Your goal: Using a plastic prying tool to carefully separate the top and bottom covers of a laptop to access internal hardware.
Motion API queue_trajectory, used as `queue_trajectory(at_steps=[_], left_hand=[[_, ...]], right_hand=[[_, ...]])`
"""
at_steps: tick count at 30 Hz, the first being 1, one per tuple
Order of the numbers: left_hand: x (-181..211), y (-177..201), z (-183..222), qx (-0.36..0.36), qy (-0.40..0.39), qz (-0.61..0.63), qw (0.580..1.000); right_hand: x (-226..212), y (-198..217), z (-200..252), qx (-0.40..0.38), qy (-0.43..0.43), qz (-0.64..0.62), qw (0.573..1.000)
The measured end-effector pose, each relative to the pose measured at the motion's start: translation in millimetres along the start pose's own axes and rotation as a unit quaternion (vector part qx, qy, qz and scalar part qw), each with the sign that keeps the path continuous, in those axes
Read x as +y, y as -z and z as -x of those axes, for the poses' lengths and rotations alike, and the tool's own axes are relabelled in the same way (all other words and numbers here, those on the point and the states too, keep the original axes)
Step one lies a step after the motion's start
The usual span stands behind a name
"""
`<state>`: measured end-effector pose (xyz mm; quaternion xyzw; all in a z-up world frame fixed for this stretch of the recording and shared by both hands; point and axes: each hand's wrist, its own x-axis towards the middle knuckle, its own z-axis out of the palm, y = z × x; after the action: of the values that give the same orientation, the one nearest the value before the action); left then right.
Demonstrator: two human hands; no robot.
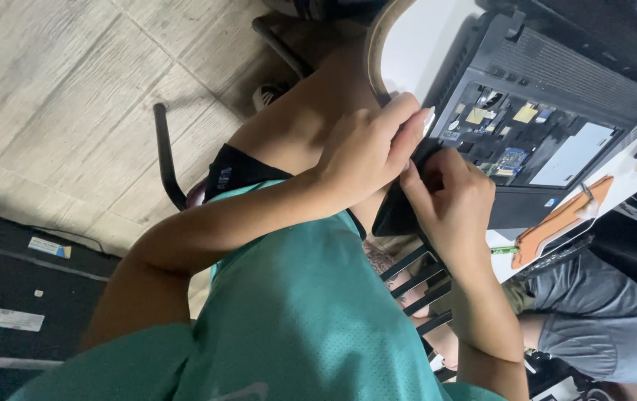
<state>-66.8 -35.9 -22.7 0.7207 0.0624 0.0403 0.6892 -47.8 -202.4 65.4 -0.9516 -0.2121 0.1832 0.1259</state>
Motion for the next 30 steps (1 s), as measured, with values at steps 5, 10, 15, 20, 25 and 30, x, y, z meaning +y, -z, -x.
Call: queue_trajectory(at_steps=[5, 10, 15, 20, 25, 30], left_hand=[[-2.8, 7.2, -0.4, -0.002, -0.026, -0.012, 1.000], [-5.2, 6.7, -0.6, -0.001, -0.035, -0.019, 0.999], [-8.1, -10.8, 5.4, 0.015, 0.020, 0.045, 0.999], [-5.4, -15.4, 1.3, 0.040, 0.032, 0.030, 0.998], [-3.3, -14.0, -1.5, 0.052, 0.034, 0.042, 0.997], [-6.5, -19.8, 3.4, 0.056, 0.033, 0.021, 0.998]], right_hand=[[9.1, -2.2, 1.2, -0.008, -0.006, -0.043, 0.999], [3.8, 1.6, -0.2, -0.016, -0.011, -0.062, 0.998], [6.6, 2.6, -1.3, -0.024, -0.021, -0.074, 0.997], [8.0, 1.5, -2.3, -0.028, -0.029, -0.089, 0.995], [8.0, 0.2, -4.8, -0.026, -0.027, -0.086, 0.996], [6.2, 1.0, -5.1, -0.025, -0.012, -0.077, 0.997]])
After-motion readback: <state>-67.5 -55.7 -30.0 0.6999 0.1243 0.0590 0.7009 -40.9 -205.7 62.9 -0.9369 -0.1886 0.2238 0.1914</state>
